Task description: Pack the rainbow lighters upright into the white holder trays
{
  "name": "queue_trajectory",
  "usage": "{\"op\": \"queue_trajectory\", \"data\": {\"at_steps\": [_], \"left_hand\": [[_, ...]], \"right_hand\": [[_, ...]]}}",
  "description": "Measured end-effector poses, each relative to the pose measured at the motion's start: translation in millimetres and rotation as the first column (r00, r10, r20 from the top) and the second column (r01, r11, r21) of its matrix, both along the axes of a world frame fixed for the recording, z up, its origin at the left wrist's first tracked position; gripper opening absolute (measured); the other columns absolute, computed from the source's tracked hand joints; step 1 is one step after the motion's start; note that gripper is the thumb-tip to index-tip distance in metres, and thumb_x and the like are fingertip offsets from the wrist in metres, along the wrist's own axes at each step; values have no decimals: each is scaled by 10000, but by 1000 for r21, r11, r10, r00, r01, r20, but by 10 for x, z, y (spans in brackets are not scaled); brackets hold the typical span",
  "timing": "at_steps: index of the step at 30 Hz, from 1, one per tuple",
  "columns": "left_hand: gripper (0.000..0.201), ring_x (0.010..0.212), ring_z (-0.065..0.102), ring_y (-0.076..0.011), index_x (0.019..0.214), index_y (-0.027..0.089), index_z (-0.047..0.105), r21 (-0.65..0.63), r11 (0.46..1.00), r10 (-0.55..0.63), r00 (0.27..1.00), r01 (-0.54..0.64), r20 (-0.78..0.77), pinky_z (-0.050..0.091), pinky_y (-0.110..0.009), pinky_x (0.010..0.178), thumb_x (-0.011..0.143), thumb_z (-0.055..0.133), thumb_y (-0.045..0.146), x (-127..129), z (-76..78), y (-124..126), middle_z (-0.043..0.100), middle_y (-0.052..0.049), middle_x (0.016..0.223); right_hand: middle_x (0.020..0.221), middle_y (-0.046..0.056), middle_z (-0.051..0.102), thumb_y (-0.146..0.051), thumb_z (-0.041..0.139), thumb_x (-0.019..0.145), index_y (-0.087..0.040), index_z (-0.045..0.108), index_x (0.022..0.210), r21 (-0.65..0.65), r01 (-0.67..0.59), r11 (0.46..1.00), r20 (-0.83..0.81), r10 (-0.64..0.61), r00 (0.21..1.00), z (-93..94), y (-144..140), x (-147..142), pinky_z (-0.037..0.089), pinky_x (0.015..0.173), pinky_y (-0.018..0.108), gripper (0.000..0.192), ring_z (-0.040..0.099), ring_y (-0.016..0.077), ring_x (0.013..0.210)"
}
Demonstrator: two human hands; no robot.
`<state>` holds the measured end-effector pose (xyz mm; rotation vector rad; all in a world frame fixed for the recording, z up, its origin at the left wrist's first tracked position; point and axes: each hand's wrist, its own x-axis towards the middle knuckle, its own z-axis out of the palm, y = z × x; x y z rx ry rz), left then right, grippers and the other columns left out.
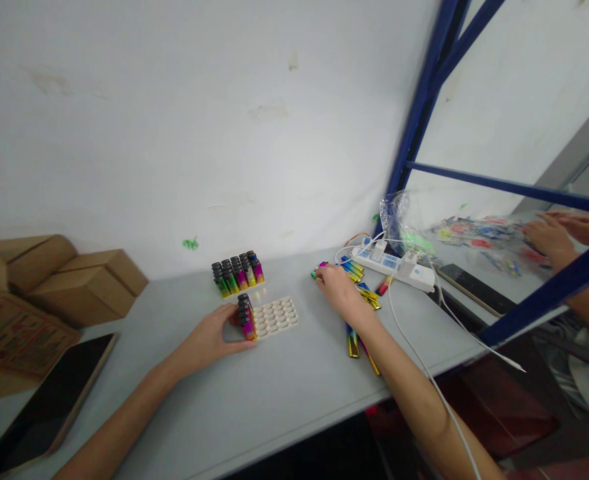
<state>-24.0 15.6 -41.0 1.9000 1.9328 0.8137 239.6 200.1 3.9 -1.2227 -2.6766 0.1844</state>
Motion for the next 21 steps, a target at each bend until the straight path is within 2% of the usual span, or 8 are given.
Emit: {"op": "queue_trajectory", "data": {"at_steps": [3,8,12,17,19,21], "left_hand": [[478,910,673,-288,994,193,683,3,1000,0,1000,0,1,575,-440,893,699,903,499,2,2,-2,723,-70,986],[474,898,676,-276,1014,207,688,23,1000,-12,1000,12,-11,582,-417,869,717,896,512,-4,10,-7,727,-56,976],[477,918,686,-299,995,206,688,20,1000,-7,1000,7,-19,578,-436,892,705,906,517,-2,19,-8,731,-69,981],[484,943,686,-300,1020,199,685,10,1000,-3,1000,3,-14,568,-435,914,711,905,499,3,9,-9,736,-77,1016],[498,946,684,-302,1033,190,684,0,1000,-2,1000,2,-15,565,-439,916,714,902,504,1,2,-8,735,-83,1022],[522,942,685,-304,1048,184,685,-1,1000,1,1000,-1,-14,566,-440,909,704,908,507,-2,-3,-7,736,-85,1020]], "right_hand": [[1197,224,772,-105,595,1010,-63,774,1152,25,52,998,52,-53,997,-90,85,-21,498,972,324,232,730,293,1129],[1351,231,697,-186,627,1019,-61,690,1317,26,53,998,62,-54,997,-228,18,-97,496,970,317,330,691,301,1206],[1211,205,754,-192,571,1061,-98,748,1178,-9,7,1000,52,-7,999,-206,20,-121,491,939,304,232,704,283,1162],[1100,233,772,-282,552,1088,-83,773,1072,-11,34,999,15,-34,999,-95,53,-92,476,850,313,297,732,294,1014],[1026,197,781,-309,551,1088,-90,779,1043,-27,19,999,-34,-20,999,-52,45,-71,458,805,305,319,724,271,930],[895,123,759,-375,529,1093,-111,783,998,-90,-41,995,-150,28,988,-18,16,-60,437,751,295,379,683,230,813]]}}
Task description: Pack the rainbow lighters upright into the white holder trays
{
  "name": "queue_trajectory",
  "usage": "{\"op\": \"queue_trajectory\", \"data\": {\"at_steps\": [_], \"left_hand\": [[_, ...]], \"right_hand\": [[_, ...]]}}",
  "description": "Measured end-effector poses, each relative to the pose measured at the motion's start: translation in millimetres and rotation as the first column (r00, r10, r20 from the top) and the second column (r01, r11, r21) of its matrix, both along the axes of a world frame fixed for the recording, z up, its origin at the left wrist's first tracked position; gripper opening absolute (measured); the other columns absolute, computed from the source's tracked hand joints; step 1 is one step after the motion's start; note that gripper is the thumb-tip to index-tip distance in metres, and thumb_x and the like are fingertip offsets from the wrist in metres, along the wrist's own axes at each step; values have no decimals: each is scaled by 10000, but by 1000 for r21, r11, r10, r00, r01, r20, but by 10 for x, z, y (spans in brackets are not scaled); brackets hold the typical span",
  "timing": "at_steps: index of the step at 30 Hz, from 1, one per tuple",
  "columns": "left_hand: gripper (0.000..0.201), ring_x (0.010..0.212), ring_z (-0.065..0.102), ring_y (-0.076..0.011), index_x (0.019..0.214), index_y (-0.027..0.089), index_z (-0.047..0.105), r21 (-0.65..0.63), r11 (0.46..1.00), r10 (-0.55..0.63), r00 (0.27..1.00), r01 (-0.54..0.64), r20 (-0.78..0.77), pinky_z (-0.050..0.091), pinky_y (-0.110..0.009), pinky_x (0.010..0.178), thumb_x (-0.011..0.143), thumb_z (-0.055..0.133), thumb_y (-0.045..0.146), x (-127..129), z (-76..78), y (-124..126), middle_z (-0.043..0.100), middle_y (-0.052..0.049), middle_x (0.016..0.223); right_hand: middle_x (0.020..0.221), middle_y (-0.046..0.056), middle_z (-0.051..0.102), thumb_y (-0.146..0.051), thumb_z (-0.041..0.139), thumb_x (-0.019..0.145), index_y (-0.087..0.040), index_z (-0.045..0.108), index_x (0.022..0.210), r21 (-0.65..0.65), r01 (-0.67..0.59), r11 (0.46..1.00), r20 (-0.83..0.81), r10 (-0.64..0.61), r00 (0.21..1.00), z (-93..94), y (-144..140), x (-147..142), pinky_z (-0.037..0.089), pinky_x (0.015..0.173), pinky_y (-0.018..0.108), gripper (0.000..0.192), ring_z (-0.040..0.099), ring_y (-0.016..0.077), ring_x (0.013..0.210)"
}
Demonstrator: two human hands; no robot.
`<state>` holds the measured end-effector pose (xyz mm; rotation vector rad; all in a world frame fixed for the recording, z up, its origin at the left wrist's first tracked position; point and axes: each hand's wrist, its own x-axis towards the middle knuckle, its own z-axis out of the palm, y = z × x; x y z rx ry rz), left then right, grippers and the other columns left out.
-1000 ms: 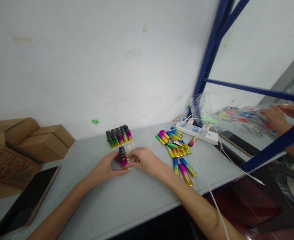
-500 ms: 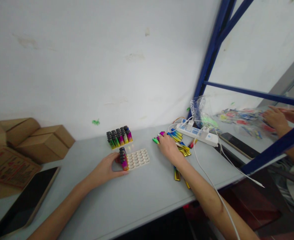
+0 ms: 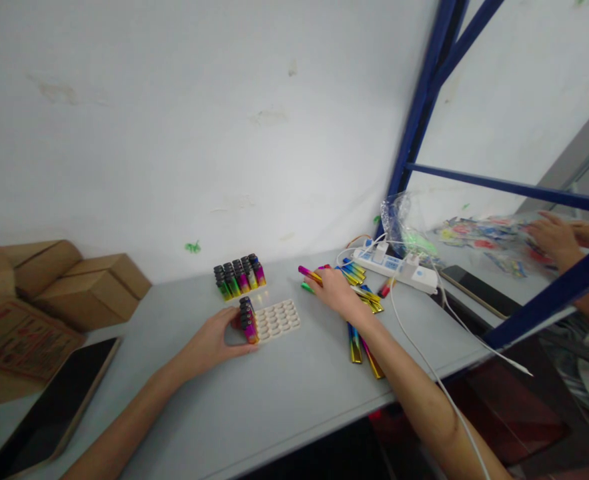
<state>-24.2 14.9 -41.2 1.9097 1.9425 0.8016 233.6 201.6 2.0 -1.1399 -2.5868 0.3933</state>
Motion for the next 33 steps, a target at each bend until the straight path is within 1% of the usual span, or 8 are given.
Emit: {"op": "queue_trajectory", "data": {"at_steps": [4,6,9,12,20,23,28,33], "left_hand": [[511,934,687,-296,1052,186,688,9,1000,-7,1000,7,5,567,-425,889,710,907,495,-4,1,-2,738,-79,1019],[507,926,687,-292,1051,188,686,16,1000,-9,1000,9,7,568,-419,877,708,911,486,-4,2,-3,738,-74,1008],[521,917,691,-294,1070,191,688,22,1000,-19,1000,19,9,571,-419,864,703,915,483,-6,1,-1,742,-72,1000],[515,918,694,-297,1071,185,696,26,999,-23,1000,23,8,572,-419,858,710,912,483,-5,2,3,741,-80,1007],[474,904,689,-303,1014,209,713,41,999,-20,1000,20,2,582,-427,844,698,923,493,-5,-2,2,744,-79,984],[535,916,691,-301,1098,194,719,29,999,-20,1000,20,11,579,-434,859,701,923,489,-5,1,-3,754,-87,1020],[563,935,694,-297,1124,186,705,21,1000,-11,1000,11,-2,573,-427,879,716,905,520,-3,1,-4,756,-88,1034],[555,903,694,-287,1099,188,701,34,999,-14,1000,14,0,574,-414,857,707,906,522,-7,-3,1,757,-74,1007]], "right_hand": [[694,0,557,-615,422,1074,-141,783,985,-337,-237,911,-386,96,918,61,-136,-33,401,641,276,602,517,159,643],[657,-42,424,-704,456,1024,-137,765,993,-493,-406,769,-542,93,835,116,-236,-74,363,594,269,646,408,133,595],[676,-67,338,-703,583,968,-135,717,1012,-538,-606,586,-712,69,699,226,-390,-150,302,577,270,585,317,114,600],[697,-59,412,-633,603,994,-159,661,1059,-491,-682,542,-797,37,603,281,-494,-234,310,593,274,482,351,115,622],[994,38,722,-622,673,969,-230,508,1062,-508,-742,438,-816,32,578,-11,-592,-420,575,797,343,435,661,160,779],[1047,47,691,-621,654,981,-226,508,1073,-495,-741,454,-809,71,583,-79,-622,-428,577,716,315,431,652,151,756],[804,-48,525,-636,652,967,-232,483,990,-511,-662,549,-755,80,650,-126,-639,-442,452,605,233,438,484,113,662],[648,-66,362,-778,548,938,-225,477,804,-510,-464,724,-684,-15,729,-113,-656,-471,282,514,242,574,337,110,586]]}}
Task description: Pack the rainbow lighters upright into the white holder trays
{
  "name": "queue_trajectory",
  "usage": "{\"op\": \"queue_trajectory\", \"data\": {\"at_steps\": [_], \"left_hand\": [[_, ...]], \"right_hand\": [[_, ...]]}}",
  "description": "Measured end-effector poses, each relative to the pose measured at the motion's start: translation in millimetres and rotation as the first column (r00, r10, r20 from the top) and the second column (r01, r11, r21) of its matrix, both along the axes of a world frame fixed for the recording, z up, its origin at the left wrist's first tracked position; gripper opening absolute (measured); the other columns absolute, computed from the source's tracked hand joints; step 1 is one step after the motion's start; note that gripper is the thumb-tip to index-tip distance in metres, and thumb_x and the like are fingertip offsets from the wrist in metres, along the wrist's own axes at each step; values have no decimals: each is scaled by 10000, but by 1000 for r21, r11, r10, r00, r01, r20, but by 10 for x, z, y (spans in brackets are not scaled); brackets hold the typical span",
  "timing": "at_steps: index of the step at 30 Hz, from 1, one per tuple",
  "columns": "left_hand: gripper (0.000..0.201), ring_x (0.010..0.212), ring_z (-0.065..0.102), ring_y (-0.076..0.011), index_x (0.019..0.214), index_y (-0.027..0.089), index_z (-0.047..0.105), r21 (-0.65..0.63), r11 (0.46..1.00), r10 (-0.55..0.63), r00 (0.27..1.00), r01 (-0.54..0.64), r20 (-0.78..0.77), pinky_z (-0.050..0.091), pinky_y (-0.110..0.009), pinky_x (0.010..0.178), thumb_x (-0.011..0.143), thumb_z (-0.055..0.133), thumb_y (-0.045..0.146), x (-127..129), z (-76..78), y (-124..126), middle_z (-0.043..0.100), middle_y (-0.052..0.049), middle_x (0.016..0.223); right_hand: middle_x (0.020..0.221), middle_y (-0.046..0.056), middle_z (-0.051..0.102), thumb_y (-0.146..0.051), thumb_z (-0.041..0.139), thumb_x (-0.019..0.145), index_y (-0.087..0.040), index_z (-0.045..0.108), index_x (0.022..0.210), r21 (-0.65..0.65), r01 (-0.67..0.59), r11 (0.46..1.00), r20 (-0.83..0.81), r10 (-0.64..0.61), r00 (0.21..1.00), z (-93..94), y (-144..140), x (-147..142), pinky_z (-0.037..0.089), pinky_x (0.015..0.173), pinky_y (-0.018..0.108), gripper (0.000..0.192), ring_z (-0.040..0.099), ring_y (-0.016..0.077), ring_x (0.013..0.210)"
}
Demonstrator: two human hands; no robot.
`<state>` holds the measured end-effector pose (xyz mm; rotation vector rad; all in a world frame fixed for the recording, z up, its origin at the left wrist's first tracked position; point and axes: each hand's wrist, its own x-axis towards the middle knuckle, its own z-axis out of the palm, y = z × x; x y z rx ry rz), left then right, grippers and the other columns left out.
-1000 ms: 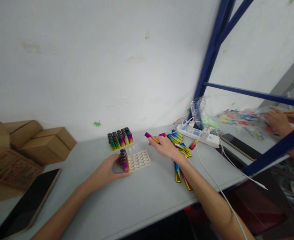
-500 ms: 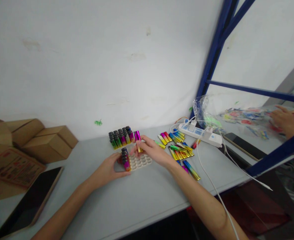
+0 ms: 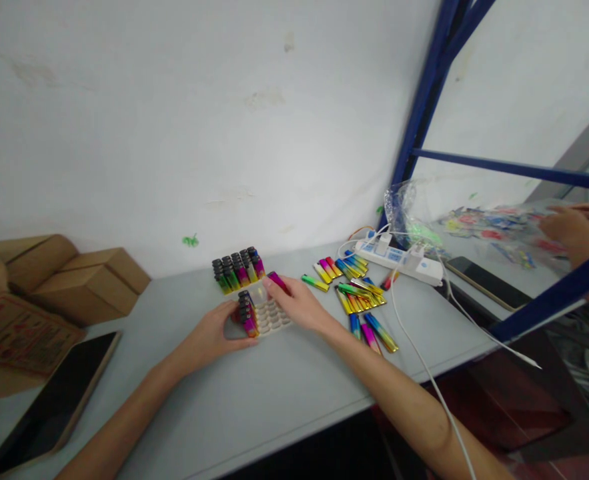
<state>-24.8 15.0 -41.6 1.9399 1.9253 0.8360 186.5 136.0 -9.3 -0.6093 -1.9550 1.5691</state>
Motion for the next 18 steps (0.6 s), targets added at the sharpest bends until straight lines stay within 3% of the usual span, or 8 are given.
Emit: {"op": "queue_trajectory", "data": {"at_steps": [5,11,18], "left_hand": [[534,896,691,-286,1093,187,703,5,1000,-1,1000,1,5,572,-411,847,708,910,494,-1,8,-3,752,-68,985],[550,922,696,-291,1110,187,707,-9,1000,12,1000,-11,17,570,-413,865,693,925,470,-3,-10,-1,760,-79,1031],[551,914,688,-293,1084,172,708,-18,1000,11,1000,-11,1,566,-418,873,692,923,495,-3,12,1,751,-79,1001]], "right_hand": [[577,-62,223,-848,505,882,-254,291,600,112,166,980,111,-178,978,26,2,18,172,523,281,691,229,90,557],[570,-41,253,-788,485,832,-251,331,545,182,252,950,157,-282,947,-14,21,0,202,524,286,628,270,100,554],[583,-29,290,-666,454,858,-236,378,560,225,235,946,180,-278,944,-78,64,0,220,543,284,528,312,113,575]]}}
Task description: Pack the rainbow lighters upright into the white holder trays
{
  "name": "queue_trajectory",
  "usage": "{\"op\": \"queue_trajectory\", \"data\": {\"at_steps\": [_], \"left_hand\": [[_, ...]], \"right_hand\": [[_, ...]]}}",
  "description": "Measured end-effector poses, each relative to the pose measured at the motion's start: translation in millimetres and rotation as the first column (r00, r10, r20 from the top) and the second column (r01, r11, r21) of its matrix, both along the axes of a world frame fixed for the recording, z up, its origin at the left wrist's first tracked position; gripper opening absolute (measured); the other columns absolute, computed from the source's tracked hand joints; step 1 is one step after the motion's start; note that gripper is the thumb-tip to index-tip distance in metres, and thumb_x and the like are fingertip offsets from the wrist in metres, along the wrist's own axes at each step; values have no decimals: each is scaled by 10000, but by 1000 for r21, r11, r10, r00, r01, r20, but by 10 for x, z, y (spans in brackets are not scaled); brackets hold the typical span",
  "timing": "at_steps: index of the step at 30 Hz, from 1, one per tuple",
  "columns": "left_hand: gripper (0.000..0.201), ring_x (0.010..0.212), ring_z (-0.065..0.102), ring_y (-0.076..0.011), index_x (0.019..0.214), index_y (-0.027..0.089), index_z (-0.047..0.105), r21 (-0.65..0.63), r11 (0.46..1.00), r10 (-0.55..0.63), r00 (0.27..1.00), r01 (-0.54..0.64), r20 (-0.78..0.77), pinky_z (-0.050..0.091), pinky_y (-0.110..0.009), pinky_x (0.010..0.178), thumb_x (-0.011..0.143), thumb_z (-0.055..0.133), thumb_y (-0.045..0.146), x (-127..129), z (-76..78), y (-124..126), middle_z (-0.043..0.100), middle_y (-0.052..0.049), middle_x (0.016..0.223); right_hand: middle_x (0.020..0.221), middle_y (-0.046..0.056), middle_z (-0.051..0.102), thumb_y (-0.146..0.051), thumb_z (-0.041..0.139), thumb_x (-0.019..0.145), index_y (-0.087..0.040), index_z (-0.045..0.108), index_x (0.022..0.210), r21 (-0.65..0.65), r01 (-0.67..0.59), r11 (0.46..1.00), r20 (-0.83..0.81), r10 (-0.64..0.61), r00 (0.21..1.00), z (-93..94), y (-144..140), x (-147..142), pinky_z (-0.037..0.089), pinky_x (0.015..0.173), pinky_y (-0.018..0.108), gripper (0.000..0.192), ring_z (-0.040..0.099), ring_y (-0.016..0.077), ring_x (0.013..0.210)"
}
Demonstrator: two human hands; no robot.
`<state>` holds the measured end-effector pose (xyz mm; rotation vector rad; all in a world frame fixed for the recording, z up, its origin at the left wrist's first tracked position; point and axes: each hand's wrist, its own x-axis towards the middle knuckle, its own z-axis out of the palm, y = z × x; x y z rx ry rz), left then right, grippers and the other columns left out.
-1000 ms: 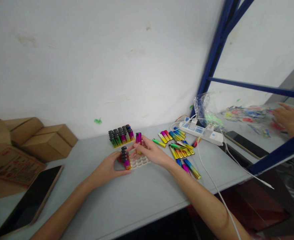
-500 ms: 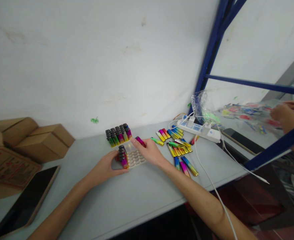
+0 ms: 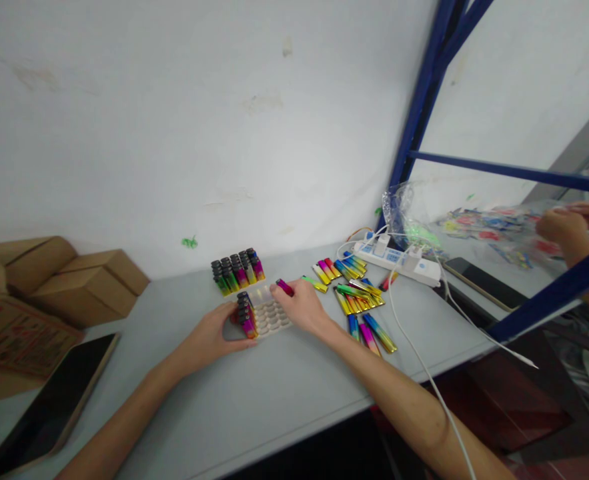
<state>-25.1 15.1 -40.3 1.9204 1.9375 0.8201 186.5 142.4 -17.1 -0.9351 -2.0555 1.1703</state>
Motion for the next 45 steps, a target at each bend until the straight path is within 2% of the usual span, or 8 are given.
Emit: {"op": "queue_trajectory", "data": {"at_steps": [7,10,13,19,24,33,39,45], "left_hand": [[589,931,692,-303,1161,148,702,-17,1000,4,1000,-4,24,560,-419,869,706,915,456,24,21,-8,752,-98,1054],[564,925,686,-298,1132,155,699,-17,1000,10,1000,-9,20,555,-414,870,703,915,453,30,24,-8,747,-87,1029],[519,907,680,-294,1067,168,698,-22,1000,3,1000,-3,12,552,-410,854,707,909,476,22,37,-10,741,-78,999],[524,966,691,-313,1091,153,701,-46,998,-40,999,41,18,552,-416,869,694,913,421,-16,86,-32,753,-109,1079],[536,955,695,-308,1076,161,699,-65,997,-42,999,42,0,558,-406,859,659,932,405,-10,121,-48,757,-101,1071],[491,908,676,-282,1027,188,688,-45,999,-32,999,31,-36,560,-396,841,664,922,421,6,119,-49,741,-57,1002],[523,941,696,-297,1070,179,704,-30,999,-42,999,42,-24,567,-394,846,663,929,418,-4,97,-48,756,-69,1047],[534,935,700,-295,1070,185,709,-22,999,-37,999,37,-32,572,-399,852,655,925,443,-15,93,-47,769,-74,1054]], "right_hand": [[611,-48,317,-723,522,936,-229,392,629,47,-53,998,-25,54,998,-10,7,-4,252,566,274,596,327,115,606],[675,-53,474,-653,493,1028,-204,576,906,75,-122,990,-114,130,985,-30,10,7,336,607,256,473,452,135,647],[741,-45,588,-545,407,1109,-213,584,1184,42,-243,969,-161,246,956,-44,12,15,419,651,260,383,545,148,664],[974,72,713,-462,596,1062,-180,748,1069,278,-244,929,-147,292,945,8,-26,-18,484,797,297,320,634,195,914],[779,21,730,-393,589,1077,-159,742,1082,274,-233,933,-77,263,962,4,-23,-42,423,660,262,279,613,157,682],[918,76,781,-289,572,1095,-160,727,1047,438,-292,850,84,285,955,-126,35,-116,481,752,269,208,675,183,774],[1137,135,783,-257,574,1096,-146,710,1202,470,-404,785,141,385,912,-138,60,-148,537,922,324,205,723,227,985],[1114,124,776,-237,587,1086,-153,724,1202,468,-390,793,179,347,921,-118,35,-167,546,931,327,198,722,219,986]]}}
